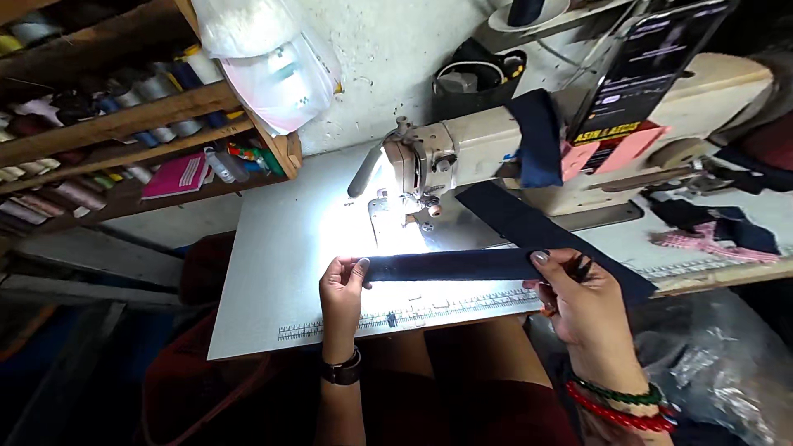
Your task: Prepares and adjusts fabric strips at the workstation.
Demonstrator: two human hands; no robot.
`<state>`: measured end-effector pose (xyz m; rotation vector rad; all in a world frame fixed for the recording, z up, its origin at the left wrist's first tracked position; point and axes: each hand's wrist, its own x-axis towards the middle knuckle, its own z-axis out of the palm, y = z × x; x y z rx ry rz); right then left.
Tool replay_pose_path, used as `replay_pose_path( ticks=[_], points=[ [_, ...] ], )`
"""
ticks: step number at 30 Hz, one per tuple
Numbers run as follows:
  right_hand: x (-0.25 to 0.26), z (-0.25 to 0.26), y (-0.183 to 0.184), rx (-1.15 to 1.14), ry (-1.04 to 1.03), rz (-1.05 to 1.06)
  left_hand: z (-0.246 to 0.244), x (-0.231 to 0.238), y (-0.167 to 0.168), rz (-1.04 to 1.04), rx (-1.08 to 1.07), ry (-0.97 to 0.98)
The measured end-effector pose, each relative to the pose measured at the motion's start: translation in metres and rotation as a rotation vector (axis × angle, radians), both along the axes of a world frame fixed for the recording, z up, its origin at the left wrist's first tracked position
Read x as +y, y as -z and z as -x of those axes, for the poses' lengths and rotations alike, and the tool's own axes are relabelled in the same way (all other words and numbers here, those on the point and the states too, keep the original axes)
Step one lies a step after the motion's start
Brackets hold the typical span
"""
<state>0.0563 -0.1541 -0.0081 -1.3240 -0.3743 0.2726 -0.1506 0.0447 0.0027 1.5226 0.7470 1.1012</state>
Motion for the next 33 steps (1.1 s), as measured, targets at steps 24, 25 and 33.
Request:
replay_pose_path(
  ticks=[24,25,33],
  points=[
    [-0.007,-0.014,0.009,0.113,-0.059,0.118,0.002,0.003,-0.003,0.434,-0.157,0.133],
    [-0.007,-0.014,0.009,0.104,-0.06,0.118,0.001,0.002,-0.002,0.422,-0.146,0.125],
    [-0.004,-0.02,0.016,0.016,-0.076,0.218,-0.008,0.0,0.004,0.349,-0.078,0.038]
  ],
)
